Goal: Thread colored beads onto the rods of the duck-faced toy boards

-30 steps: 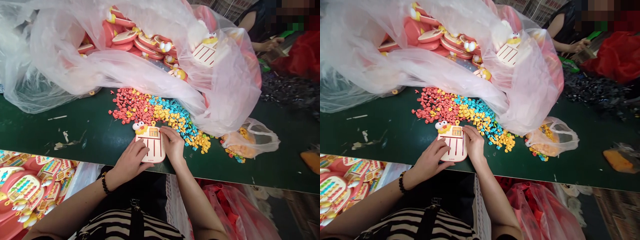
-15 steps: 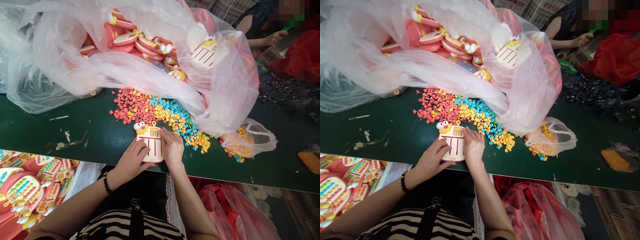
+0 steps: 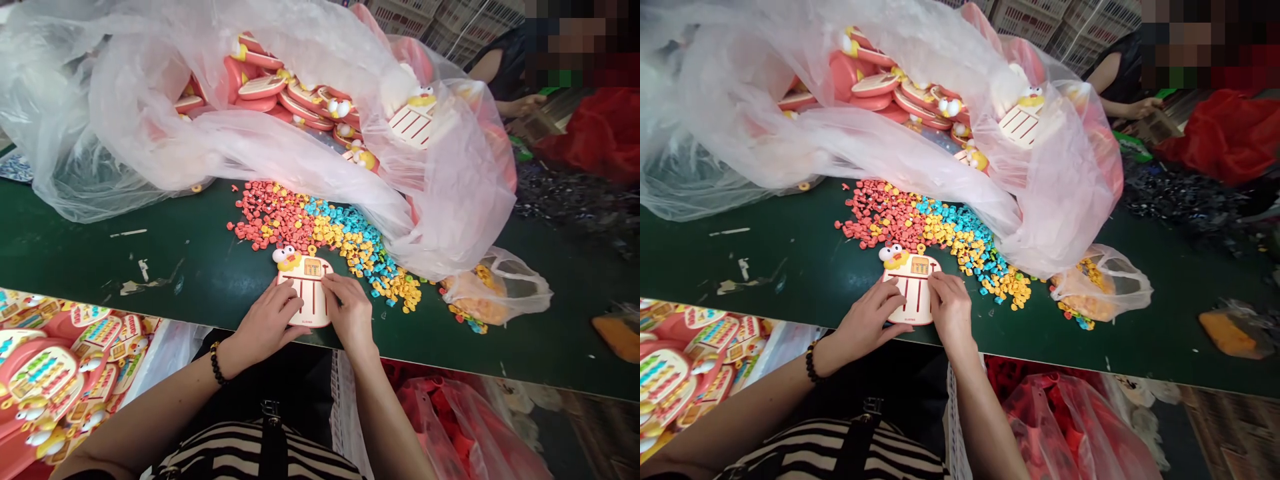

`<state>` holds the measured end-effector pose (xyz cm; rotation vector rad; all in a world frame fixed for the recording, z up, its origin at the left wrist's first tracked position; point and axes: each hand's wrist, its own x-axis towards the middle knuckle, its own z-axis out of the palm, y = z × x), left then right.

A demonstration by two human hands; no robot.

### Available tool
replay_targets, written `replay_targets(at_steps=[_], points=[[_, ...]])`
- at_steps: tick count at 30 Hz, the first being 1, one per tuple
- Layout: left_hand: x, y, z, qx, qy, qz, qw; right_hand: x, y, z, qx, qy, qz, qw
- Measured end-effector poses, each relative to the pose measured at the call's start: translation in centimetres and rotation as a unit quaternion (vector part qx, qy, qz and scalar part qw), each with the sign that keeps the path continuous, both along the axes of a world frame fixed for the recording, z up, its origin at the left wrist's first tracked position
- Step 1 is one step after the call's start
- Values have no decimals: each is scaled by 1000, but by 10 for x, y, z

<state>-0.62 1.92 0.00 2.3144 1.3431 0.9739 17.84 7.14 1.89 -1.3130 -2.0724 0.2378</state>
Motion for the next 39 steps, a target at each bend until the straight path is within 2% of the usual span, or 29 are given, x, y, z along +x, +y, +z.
replay_targets(at_steps=[4, 10, 12, 14, 15, 17, 19, 21, 23, 25, 29, 31, 35, 37, 39], points=[[-6, -2, -5, -28, -30, -21, 999, -11, -4, 1, -40, 8, 26, 999], [-4, -6, -9, -33, -95, 67, 993, -53, 2, 3, -58, 13, 109, 992], [-3, -7, -9, -22, -98, 76, 992, -54, -5, 8, -58, 17, 127, 990], [-4, -7, -8, -21, -85, 68, 994, -44, -8, 14, -53, 25, 143, 988], [-4, -8, -7, -23, -75, 59, 995, -36, -6, 16, -46, 31, 133, 990], [-6, -7, -3, -28, -46, 39, 998, -14, 7, 20, -18, 43, 61, 997], [-5, -6, 2, -19, -7, 21, 1000, 8, 31, 20, 10, 38, -56, 998], [-1, -3, 6, 1, 37, 9, 999, 22, 57, 16, -1, -12, -105, 994], [4, 0, 8, 14, 75, 2, 997, 26, 76, 11, -25, -63, -111, 991], [8, 0, 7, 14, 107, -9, 994, 20, 84, 5, -43, -95, -78, 992], [5, -5, 1, 18, 149, -5, 989, 11, 77, 3, -47, -120, 6, 992], [1, -9, 0, 16, 155, 3, 988, 14, 72, 7, -25, -106, -5, 994], [-3, -12, 1, 16, 159, 4, 987, 15, 55, 15, 6, 4, -58, 998], [-2, -11, 1, 21, 158, 6, 987, 7, 40, 13, -9, 30, -26, 999], [-1, -11, 1, 27, 157, 10, 987, -3, 23, 5, -1, 7, 11, 1000]])
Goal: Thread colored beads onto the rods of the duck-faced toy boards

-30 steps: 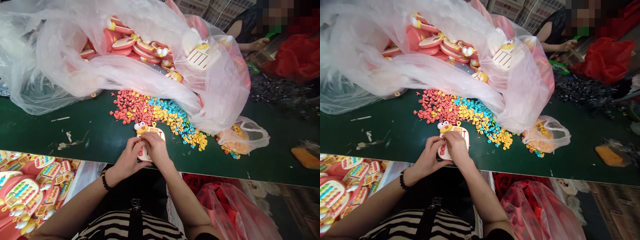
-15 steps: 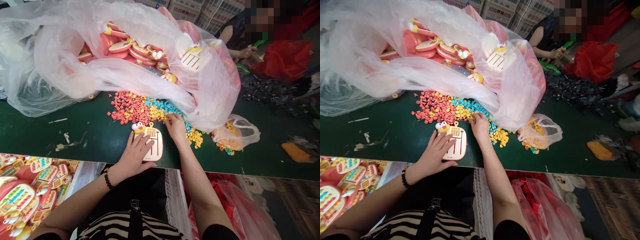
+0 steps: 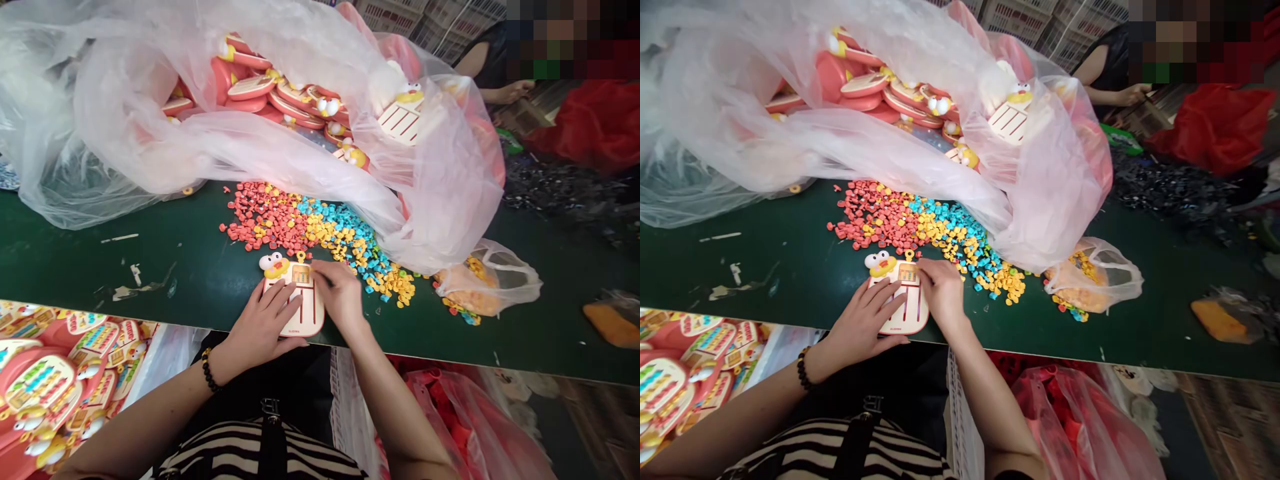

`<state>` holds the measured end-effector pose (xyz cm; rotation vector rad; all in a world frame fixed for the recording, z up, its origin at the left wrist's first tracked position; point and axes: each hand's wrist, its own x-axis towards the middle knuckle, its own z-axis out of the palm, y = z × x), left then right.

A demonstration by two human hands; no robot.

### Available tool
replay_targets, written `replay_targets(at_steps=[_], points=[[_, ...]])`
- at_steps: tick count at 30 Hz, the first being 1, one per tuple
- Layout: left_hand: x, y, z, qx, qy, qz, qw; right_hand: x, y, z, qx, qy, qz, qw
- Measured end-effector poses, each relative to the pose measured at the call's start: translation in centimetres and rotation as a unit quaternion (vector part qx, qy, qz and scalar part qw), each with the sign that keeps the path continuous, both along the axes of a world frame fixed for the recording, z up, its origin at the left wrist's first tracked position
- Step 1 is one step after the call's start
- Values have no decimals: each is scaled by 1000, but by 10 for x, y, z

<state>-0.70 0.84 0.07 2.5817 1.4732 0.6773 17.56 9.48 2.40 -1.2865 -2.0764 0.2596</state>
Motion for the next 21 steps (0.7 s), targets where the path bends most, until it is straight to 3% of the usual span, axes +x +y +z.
replay_targets(at_steps=[6, 11, 16, 18, 21], points=[[2, 0, -2, 8, -13, 6, 1000, -4, -22, -17, 69, -97, -23, 993], [1, 0, -2, 8, -30, 10, 999, -4, -26, -9, 56, -162, -4, 985], [0, 0, -5, 9, -72, 26, 997, -9, -58, -5, 24, -136, -20, 990], [-1, -1, -7, 19, -74, 23, 997, -14, -71, -5, 14, -130, 12, 991], [-3, 0, -8, 21, -74, 20, 997, -22, -74, -4, 2, -117, 122, 986]])
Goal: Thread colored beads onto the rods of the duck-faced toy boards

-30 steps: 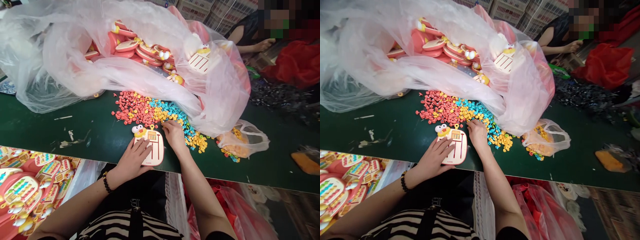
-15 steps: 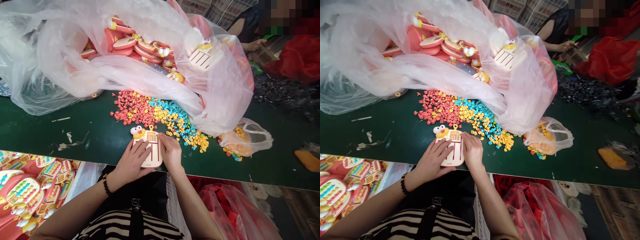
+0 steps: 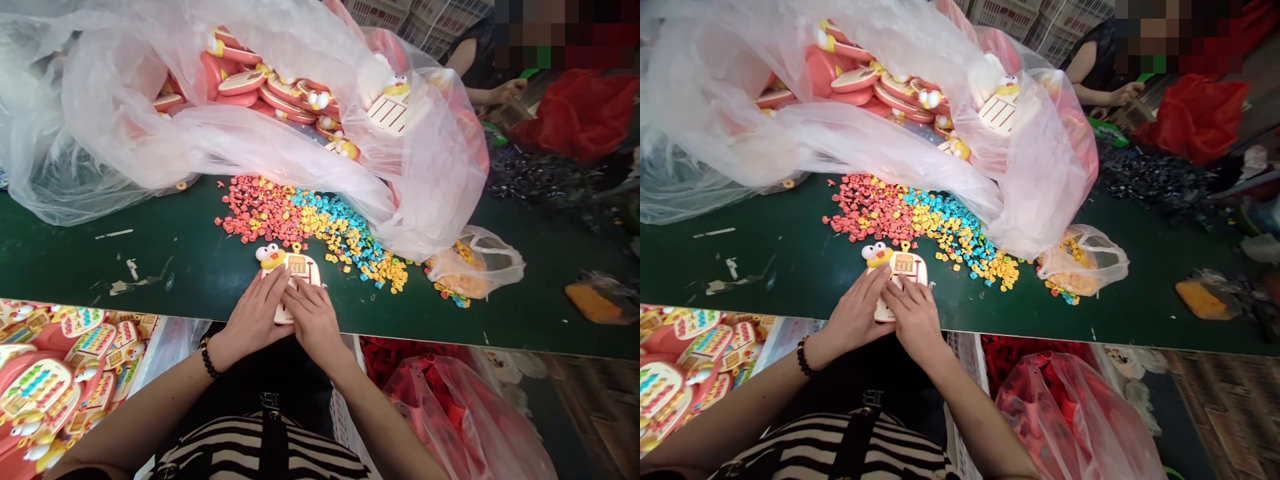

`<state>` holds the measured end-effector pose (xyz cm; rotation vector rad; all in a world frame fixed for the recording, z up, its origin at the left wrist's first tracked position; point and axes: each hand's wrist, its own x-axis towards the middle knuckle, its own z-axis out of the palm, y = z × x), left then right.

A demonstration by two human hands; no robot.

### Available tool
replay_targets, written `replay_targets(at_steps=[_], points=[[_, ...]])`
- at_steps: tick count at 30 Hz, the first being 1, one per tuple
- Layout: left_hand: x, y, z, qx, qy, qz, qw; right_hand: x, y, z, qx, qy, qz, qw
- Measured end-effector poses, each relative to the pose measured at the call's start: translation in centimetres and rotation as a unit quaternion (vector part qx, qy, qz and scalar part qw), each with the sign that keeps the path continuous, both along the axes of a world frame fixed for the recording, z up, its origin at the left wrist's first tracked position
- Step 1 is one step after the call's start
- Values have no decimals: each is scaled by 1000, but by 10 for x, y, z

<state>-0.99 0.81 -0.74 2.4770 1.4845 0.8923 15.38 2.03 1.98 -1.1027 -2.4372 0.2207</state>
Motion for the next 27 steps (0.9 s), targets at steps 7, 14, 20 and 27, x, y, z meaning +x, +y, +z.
replay_targets(at_steps=[7, 14, 20, 27], points=[[-2, 2, 5, -45, -8, -31, 998, 24, 63, 2, 9, 54, -191, 980], [0, 1, 12, -90, 0, -28, 996, 28, 83, -1, -23, 51, -179, 982], [1, 3, 12, -91, 8, -31, 995, 10, 65, -6, -41, 156, -141, 977], [-3, 6, 16, -100, 22, -42, 994, 10, 51, -7, 20, -31, -161, 986]])
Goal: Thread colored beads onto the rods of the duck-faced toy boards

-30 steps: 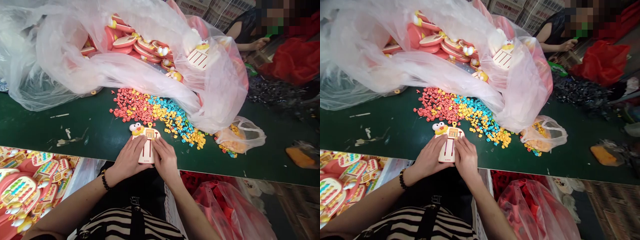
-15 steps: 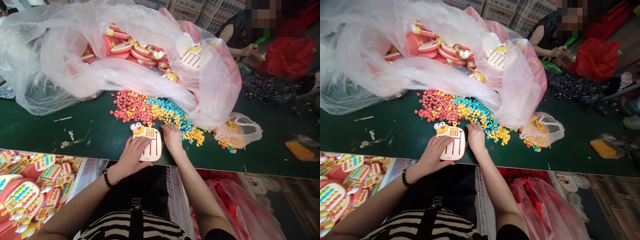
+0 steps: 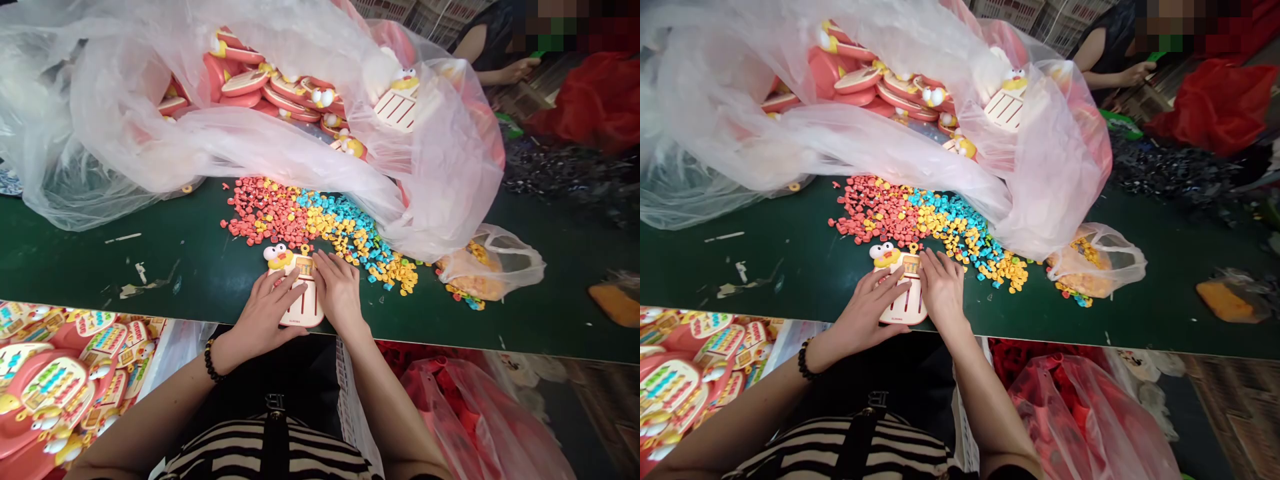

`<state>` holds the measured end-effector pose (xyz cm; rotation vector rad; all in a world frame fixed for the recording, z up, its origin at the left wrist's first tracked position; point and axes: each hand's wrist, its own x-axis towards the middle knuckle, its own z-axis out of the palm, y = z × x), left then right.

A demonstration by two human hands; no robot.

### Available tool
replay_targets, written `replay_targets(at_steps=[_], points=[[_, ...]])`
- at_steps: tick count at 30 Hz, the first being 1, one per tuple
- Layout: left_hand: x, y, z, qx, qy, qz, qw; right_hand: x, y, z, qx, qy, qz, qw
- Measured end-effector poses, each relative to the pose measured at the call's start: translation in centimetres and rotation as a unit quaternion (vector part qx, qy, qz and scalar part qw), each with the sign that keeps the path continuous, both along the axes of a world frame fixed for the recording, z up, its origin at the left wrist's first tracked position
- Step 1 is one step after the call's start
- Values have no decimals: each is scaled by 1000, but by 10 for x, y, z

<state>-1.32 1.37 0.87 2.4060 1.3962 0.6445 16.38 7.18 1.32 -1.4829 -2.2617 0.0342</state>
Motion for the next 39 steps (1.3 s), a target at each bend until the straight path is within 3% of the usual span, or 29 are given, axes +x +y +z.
replay_targets(at_steps=[6, 14, 19, 23, 27, 30, 31, 33, 35, 39], points=[[5, 0, 0, 46, 54, 18, 997, -4, -15, 1, -24, -63, -15, 998], [2, 2, -5, 89, 57, 0, 994, 1, -4, 0, -16, -54, -42, 997], [-2, -5, -10, 92, 2, -1, 996, 0, -33, 2, -35, -65, 7, 997], [-3, -6, -15, 82, -25, -2, 996, -17, -52, 0, -56, -64, 33, 996], [-3, -5, -18, 110, -59, 14, 992, -28, -45, 8, -79, -34, 112, 990], [-2, -5, -17, 124, -55, 39, 990, -9, -34, 14, -77, 50, 162, 983], [-1, -5, -15, 119, -44, 42, 991, 2, -29, 13, -59, 82, 132, 986], [-1, -4, -11, 96, -23, 36, 995, 27, -19, 8, -1, 116, 2, 993], [0, -3, -7, 70, -12, 25, 997, 48, -9, -1, 36, 92, -103, 990], [1, -3, -4, 52, -1, 13, 999, 56, 3, -13, 27, 82, -111, 990]])
